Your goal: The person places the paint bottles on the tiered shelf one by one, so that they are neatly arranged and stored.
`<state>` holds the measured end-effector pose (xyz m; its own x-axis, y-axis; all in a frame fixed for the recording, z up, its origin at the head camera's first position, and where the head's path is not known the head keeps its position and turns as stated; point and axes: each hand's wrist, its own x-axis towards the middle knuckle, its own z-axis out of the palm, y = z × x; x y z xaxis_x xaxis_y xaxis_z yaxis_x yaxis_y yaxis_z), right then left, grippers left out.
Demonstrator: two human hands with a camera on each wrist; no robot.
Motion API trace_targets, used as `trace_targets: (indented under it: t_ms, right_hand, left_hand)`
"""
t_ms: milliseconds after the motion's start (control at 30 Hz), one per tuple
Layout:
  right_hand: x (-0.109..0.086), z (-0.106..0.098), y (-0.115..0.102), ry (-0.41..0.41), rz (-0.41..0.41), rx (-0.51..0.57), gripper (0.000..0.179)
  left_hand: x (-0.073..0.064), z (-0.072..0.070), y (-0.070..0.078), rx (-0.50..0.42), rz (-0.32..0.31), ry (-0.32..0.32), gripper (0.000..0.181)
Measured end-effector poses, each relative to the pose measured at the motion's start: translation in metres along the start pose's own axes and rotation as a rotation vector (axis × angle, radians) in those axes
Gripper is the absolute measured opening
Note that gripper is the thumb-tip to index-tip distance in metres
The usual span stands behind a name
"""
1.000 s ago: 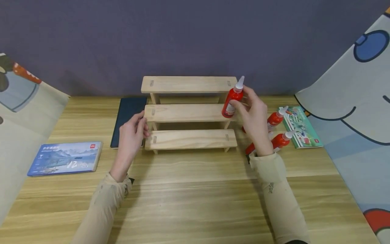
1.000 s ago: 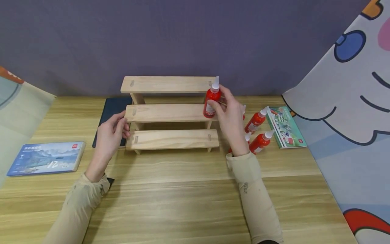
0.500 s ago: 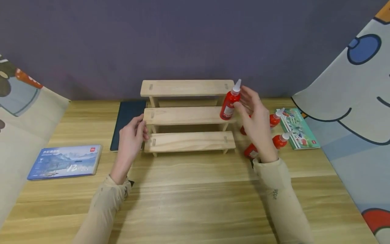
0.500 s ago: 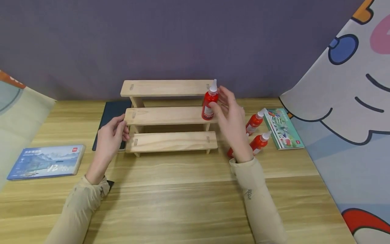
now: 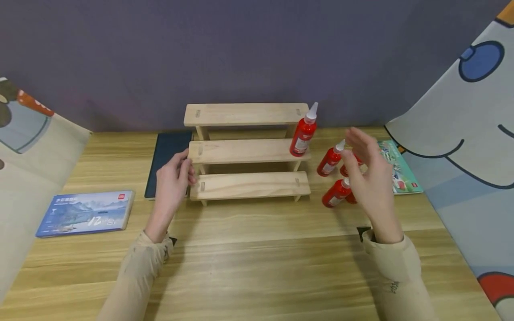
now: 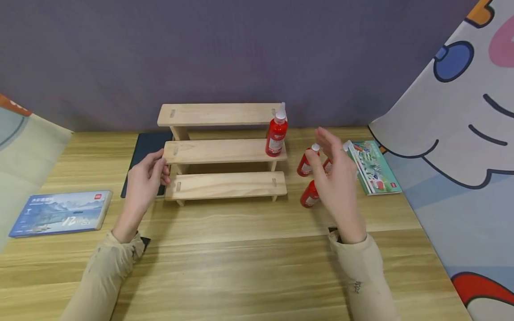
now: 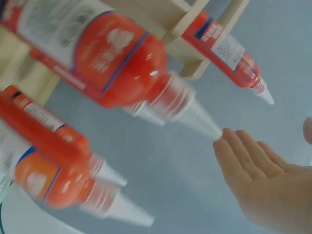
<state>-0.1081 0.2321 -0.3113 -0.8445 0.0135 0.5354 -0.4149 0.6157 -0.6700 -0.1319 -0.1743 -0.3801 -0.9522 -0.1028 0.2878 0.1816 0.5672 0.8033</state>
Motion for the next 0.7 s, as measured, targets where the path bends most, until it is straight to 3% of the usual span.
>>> trace_targets:
  t_ms: [467,700]
  right_hand:
    - [-0.029,-0.022,0.017,-0.055,0.143,-0.070,0.054]
    - [-0.039,-0.024,0.026,-0.082,0.164,-0.074,0.058]
  left_hand:
    - [0.000,-0.001,0.001,-0.001,-0.009,-0.005,0.037]
    - [0.000,0.000,0.000,0.003,-0.005,-0.002,0.037]
